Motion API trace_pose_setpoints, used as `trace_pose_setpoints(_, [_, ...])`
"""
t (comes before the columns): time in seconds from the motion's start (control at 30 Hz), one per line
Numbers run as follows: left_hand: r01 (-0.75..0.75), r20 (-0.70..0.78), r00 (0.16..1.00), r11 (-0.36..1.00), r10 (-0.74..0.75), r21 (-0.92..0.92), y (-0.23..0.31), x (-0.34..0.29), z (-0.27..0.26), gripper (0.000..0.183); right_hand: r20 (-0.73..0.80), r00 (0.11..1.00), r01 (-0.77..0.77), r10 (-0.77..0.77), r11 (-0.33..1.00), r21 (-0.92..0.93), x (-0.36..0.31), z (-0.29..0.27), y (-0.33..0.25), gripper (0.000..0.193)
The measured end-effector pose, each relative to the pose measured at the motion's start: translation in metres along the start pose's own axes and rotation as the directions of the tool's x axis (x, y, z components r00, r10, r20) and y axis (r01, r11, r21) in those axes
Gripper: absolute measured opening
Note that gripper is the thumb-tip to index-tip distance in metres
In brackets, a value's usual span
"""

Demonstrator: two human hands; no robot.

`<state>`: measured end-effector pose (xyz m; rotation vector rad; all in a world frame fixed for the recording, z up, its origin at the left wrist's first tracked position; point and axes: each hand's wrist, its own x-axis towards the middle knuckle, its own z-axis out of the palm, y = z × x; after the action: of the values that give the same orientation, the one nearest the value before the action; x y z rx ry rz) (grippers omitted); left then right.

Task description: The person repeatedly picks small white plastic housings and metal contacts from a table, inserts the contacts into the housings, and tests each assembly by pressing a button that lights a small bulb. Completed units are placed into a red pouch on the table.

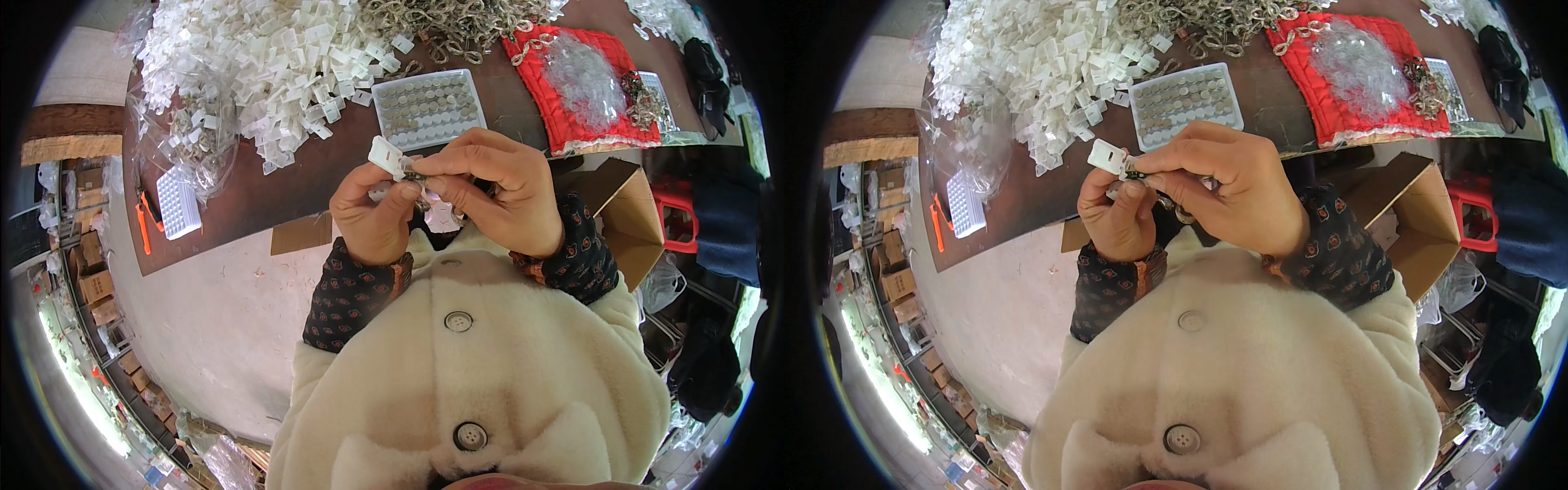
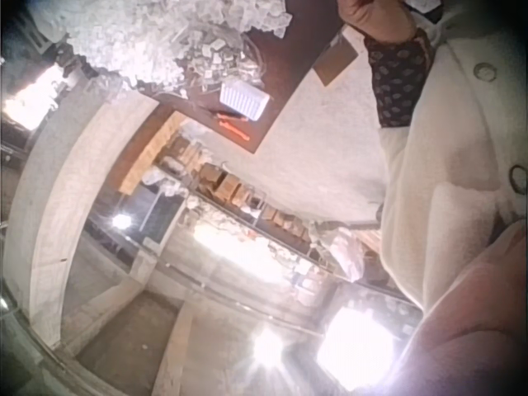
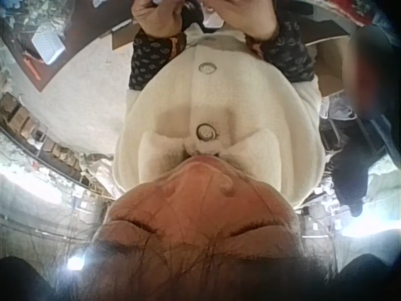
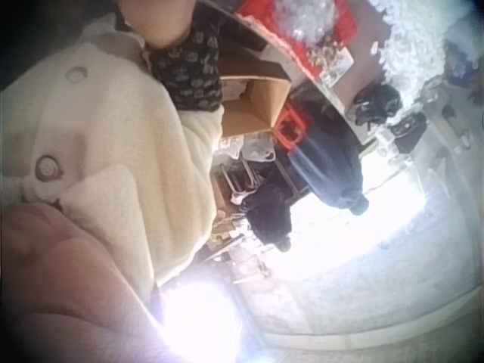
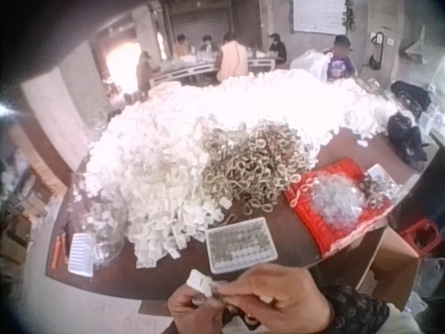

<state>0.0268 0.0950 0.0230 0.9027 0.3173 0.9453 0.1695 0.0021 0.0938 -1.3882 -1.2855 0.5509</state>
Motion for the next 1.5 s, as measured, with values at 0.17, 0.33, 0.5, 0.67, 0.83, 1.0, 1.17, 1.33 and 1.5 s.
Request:
trace_pose_setpoints(0.17, [-0.012,0.071,0.997,0.998,0.007,0.068,0.002,0.001,-0.004,0.033,0.039,0.987,-0.161,0.157,0.977,0.14,-0.001,-0.004,-0.005,0.022])
trace_pose_setpoints(0.33, [-0.071,0.104,0.993,0.978,0.051,0.196,0.006,0.004,-0.008,0.032,0.04,0.988,-0.152,0.149,0.984,0.091,-0.002,-0.005,-0.006,0.022])
trace_pose_setpoints(0.5, [-0.132,0.201,0.977,0.948,0.074,0.29,0.016,0.008,-0.009,0.03,-0.025,0.995,-0.095,0.096,0.995,0.027,-0.002,-0.002,-0.004,0.02])
trace_pose_setpoints(0.67, [-0.193,0.246,0.964,0.895,0.097,0.402,0.021,0.01,-0.008,0.029,-0.051,0.997,-0.063,0.062,0.998,-0.028,-0.003,-0.002,-0.004,0.018])
trace_pose_setpoints(0.83, [-0.256,0.241,0.958,0.839,0.154,0.481,0.022,0.009,-0.009,0.028,-0.049,0.997,-0.059,0.058,0.998,-0.028,-0.004,-0.001,-0.004,0.016])
trace_pose_setpoints(1.0, [-0.183,0.089,0.982,0.957,0.166,0.224,0.009,0.002,-0.008,0.029,0.037,0.957,-0.281,0.288,0.888,0.363,-0.006,0.008,-0.002,0.019])
trace_pose_setpoints(1.17, [-0.138,-0.024,0.99,0.99,0.138,0.015,-0.004,-0.004,-0.005,0.029,0.03,0.985,-0.173,0.172,0.94,0.295,-0.009,0.016,0.004,0.025])
trace_pose_setpoints(1.33, [-0.034,-0.14,0.99,0.999,0.028,-0.041,-0.006,-0.009,0.008,0.019,-0.165,0.986,-0.009,0.012,1.0,0.025,-0.009,0.029,0.011,0.024])
trace_pose_setpoints(1.5, [-0.03,-0.155,0.988,0.995,0.015,-0.097,-0.006,-0.01,0.014,0.013,-0.151,0.962,-0.17,0.229,0.93,0.327,-0.01,0.036,0.012,0.017])
